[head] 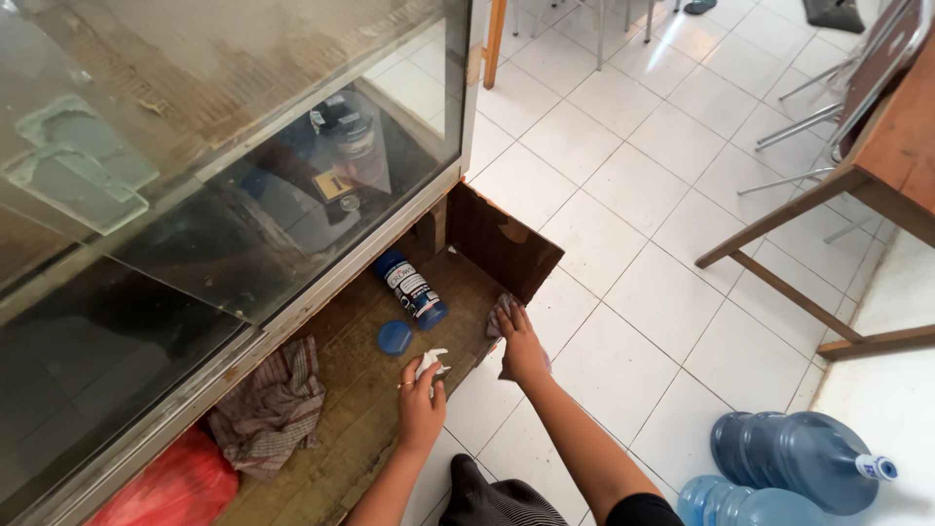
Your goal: The person wipes the glass and wooden surfaces of a display cabinet using a cloth, then moves to a refrigerator and wipes its glass door and interior shelves. The person uses a spray bottle and a cloth to clean the surfaces.
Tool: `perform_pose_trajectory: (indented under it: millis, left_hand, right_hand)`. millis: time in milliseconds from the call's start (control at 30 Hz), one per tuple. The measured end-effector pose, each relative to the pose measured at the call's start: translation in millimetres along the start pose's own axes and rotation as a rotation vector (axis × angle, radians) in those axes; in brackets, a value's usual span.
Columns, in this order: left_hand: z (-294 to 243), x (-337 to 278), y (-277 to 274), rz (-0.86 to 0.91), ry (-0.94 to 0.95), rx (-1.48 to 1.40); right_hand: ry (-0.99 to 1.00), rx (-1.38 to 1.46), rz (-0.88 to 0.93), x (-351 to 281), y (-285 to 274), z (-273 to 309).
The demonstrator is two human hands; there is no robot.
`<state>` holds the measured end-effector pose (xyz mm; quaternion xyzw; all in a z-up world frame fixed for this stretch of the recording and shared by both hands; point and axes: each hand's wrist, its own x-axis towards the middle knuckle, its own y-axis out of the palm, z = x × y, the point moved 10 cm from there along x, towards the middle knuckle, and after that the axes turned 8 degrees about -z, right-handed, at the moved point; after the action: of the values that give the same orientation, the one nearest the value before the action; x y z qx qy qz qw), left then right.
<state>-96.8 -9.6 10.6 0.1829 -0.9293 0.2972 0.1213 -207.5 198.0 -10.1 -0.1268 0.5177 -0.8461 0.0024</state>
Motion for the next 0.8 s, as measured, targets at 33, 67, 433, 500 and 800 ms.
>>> perform_pose_trajectory:
  millis: [33, 67, 433, 500, 800]
  left_hand:
    - [2.8, -1.5, 5.6, 0.035, -0.022, -0.016]
    - [5.2, -0.9, 13.9, 0.071, -0.043, -0.032]
    - [-41.3, 110.4, 122.1, 0.119, 0.125, -0.039]
    - [-55.6, 129.9, 124.7, 0.077, 0.138, 0.0]
    - [-36.2, 37.7, 10.1, 0.032, 0.067, -0.244]
  right_hand:
    - [0.056, 0.045, 0.042, -6.9, 0.0, -3.4]
    - [0.112, 0.089, 0.084, -12.7, 0.6, -8.8]
    - [0.516, 0.529, 0.341, -103.8, 38.0, -78.0]
    - [0.552, 0.687, 0.378, -113.1, 39.7, -75.5]
    - [0.624, 1.074, -0.089, -41.4, 32.3, -46.9]
